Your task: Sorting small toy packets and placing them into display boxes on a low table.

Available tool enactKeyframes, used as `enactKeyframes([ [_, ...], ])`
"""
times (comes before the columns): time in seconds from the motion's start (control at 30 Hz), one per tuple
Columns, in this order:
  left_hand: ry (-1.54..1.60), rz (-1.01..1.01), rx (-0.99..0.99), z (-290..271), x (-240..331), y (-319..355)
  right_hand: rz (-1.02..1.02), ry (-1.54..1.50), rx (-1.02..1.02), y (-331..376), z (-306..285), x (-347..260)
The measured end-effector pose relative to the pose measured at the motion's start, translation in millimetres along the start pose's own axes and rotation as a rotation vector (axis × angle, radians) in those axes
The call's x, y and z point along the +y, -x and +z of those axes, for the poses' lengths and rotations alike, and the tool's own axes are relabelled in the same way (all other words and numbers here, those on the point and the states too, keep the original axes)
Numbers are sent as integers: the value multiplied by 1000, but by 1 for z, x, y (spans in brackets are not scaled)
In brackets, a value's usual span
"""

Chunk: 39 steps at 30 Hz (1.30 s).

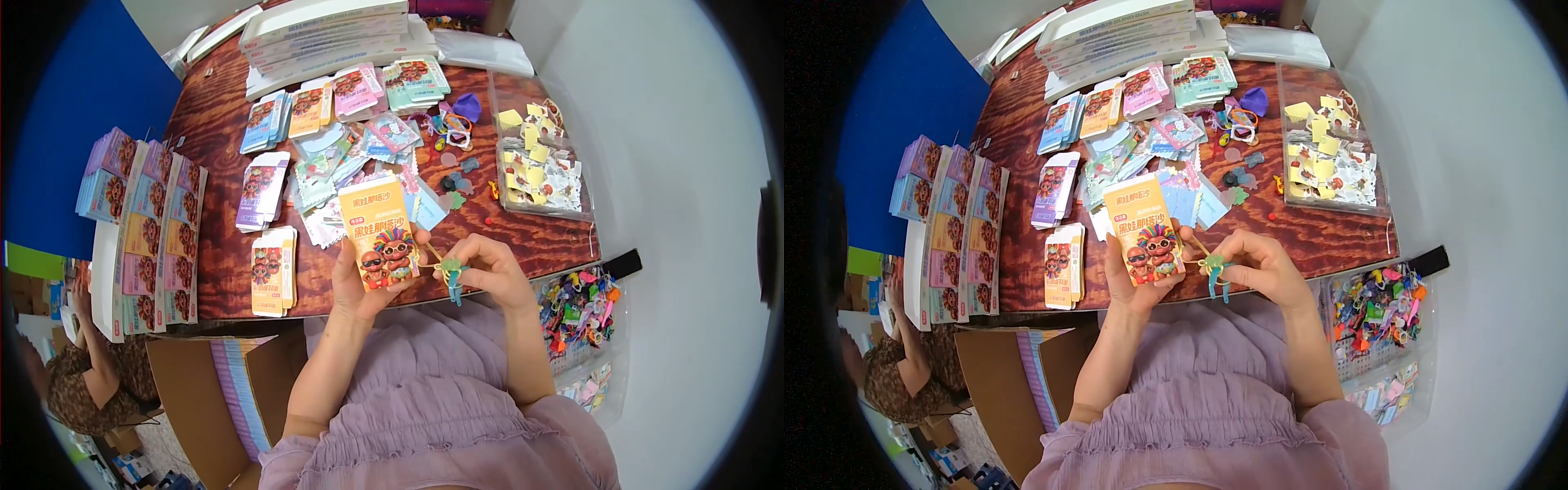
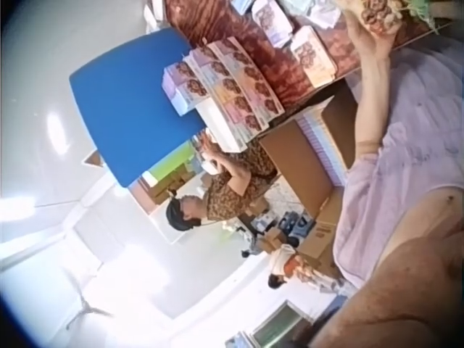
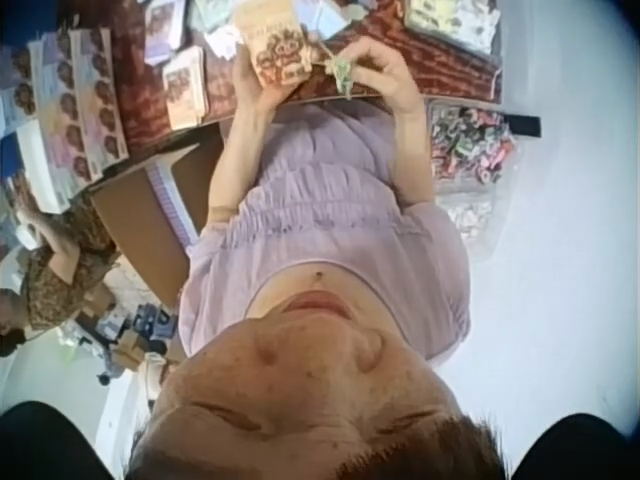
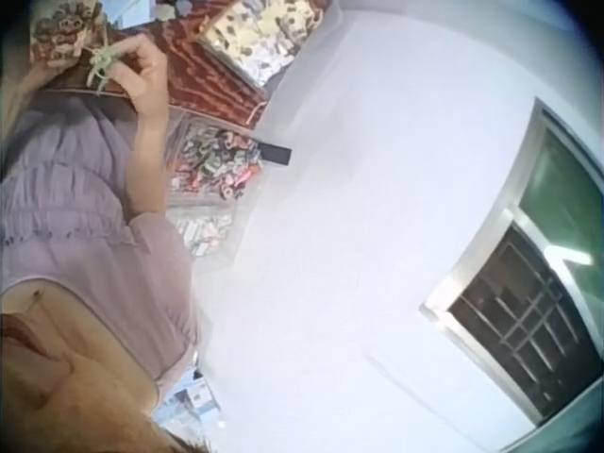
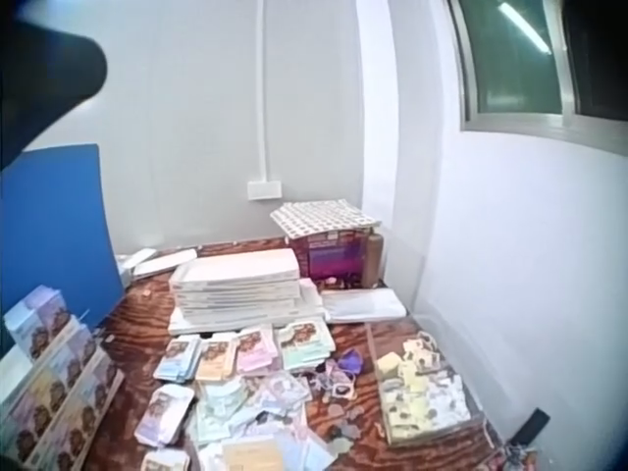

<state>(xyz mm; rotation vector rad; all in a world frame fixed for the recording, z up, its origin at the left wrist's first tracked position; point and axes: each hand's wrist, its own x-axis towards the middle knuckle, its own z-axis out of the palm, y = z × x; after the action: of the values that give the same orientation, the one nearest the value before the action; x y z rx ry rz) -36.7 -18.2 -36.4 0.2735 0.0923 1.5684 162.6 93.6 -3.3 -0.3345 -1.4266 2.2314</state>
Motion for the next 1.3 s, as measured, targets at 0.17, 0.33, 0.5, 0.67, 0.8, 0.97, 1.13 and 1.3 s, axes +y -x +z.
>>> enactKeyframes([
  [0.17,49,1,59,-1,-10,5,-218,1177,72,0,13,-23],
  [0.33,-16,-83,151,-2,-8,12,-331,1288,78,4,17,-16],
  [0.5,-179,-218,314,1,-20,29,-269,1085,226,12,12,-14],
  [0.67,-57,-278,236,-4,-22,31,-6,577,398,20,18,8],
  [0.8,-30,-273,233,-16,-31,37,-250,722,393,21,21,17],
  [0.97,104,-73,423,21,-28,33,-257,235,518,26,29,20],
  [1.13,148,-164,111,-4,-10,38,-151,-141,501,24,10,7],
  [1.3,-485,-285,219,29,15,-23,-170,-36,614,21,11,6],
])
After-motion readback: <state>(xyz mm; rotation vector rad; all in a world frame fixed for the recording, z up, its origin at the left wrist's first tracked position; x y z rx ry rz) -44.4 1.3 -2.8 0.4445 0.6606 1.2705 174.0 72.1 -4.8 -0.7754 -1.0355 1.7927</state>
